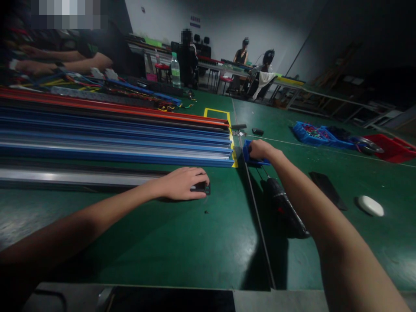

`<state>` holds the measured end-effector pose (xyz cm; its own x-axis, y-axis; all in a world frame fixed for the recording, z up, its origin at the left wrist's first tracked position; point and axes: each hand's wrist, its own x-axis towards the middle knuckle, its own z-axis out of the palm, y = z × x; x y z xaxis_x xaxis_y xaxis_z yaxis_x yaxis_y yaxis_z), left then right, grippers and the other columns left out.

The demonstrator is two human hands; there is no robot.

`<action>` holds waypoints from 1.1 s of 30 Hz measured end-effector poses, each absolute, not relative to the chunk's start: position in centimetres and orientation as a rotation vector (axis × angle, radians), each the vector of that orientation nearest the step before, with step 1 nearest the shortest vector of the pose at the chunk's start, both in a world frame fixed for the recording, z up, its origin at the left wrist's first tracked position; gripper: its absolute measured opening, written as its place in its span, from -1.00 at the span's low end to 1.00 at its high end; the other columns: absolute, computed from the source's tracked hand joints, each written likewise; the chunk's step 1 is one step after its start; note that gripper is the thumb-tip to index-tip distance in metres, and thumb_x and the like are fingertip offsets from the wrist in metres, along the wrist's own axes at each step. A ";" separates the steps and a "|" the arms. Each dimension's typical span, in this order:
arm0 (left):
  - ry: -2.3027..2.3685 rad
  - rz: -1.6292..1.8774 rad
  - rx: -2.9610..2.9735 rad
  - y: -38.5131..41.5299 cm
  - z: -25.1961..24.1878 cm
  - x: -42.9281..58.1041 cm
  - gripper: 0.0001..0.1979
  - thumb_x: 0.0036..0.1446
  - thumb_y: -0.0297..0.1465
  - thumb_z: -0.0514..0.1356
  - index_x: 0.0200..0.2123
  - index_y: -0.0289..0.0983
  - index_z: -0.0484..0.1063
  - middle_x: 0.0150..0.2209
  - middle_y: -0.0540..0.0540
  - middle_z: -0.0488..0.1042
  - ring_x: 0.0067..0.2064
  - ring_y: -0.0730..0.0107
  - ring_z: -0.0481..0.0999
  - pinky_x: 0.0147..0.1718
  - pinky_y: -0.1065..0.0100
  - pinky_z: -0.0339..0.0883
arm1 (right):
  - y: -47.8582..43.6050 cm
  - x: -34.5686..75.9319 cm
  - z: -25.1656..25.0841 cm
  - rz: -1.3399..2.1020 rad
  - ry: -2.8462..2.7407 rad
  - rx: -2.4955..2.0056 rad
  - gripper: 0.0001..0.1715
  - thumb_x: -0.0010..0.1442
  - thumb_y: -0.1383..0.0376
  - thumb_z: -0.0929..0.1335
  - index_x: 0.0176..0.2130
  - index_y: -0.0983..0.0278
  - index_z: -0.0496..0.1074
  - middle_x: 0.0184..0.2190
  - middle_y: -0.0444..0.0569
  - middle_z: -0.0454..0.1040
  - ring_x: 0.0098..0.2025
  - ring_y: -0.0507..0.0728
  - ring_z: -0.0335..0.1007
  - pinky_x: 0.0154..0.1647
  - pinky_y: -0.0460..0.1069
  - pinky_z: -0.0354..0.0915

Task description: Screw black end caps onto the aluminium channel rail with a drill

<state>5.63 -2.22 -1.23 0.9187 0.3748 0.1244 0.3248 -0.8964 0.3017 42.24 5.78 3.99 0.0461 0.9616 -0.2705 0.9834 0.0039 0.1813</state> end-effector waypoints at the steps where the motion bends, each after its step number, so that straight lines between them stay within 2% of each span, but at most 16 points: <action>1: 0.522 0.261 2.805 -2.2 -1.2 5.6 -0.61 0.38 -0.01 0.13 0.04 -0.15 0.46 0.07 -0.15 0.50 0.02 0.12 0.53 -0.03 0.15 0.35 | 5.8 42.2 4.1 -0.087 1.951 2.010 -0.81 0.19 0.35 0.43 -0.23 0.33 0.67 -0.30 0.14 0.64 -0.29 0.23 0.56 -0.30 0.00 0.37; 8: 0.524 0.270 2.817 -2.1 -1.5 5.7 -0.60 0.38 0.00 0.13 0.05 -0.14 0.45 0.09 -0.16 0.50 0.02 0.10 0.54 -0.03 0.14 0.36 | 6.0 41.8 4.3 -0.085 1.878 2.000 -0.78 0.18 0.38 0.41 -0.19 0.35 0.66 -0.30 0.15 0.64 -0.30 0.22 0.57 -0.37 -0.03 0.34; 14: 0.521 0.264 2.816 -2.1 -1.5 5.6 -0.60 0.38 0.00 0.12 0.05 -0.14 0.45 0.08 -0.16 0.49 0.02 0.10 0.53 -0.03 0.14 0.36 | 6.4 42.2 3.7 -0.123 1.894 1.968 -0.79 0.23 0.36 0.40 -0.18 0.35 0.66 -0.28 0.20 0.64 -0.31 0.23 0.56 -0.35 0.02 0.39; 21: 0.527 0.253 2.807 -2.1 -1.4 5.6 -0.60 0.39 0.01 0.12 0.05 -0.14 0.45 0.08 -0.16 0.49 0.02 0.10 0.53 -0.04 0.15 0.35 | 6.1 42.8 3.0 -0.107 1.939 1.905 -0.82 0.26 0.40 0.40 -0.15 0.34 0.62 -0.18 0.24 0.64 -0.14 0.32 0.59 -0.17 0.09 0.46; 26: 0.517 0.261 2.806 -2.1 -1.4 5.6 -0.59 0.38 0.00 0.12 0.05 -0.14 0.45 0.08 -0.15 0.49 0.02 0.10 0.53 -0.04 0.15 0.36 | 5.8 42.9 2.8 -0.095 1.952 1.897 -0.83 0.33 0.38 0.38 -0.12 0.31 0.60 -0.10 0.22 0.63 -0.07 0.31 0.58 -0.07 0.11 0.48; 33: 0.514 0.266 2.820 -2.1 -1.4 5.6 -0.61 0.38 -0.01 0.12 0.05 -0.15 0.45 0.07 -0.16 0.49 0.02 0.11 0.53 -0.04 0.16 0.36 | 6.2 42.6 3.0 -0.075 1.950 1.869 -0.81 0.28 0.43 0.39 -0.15 0.30 0.62 -0.14 0.21 0.65 -0.10 0.32 0.59 -0.17 0.08 0.47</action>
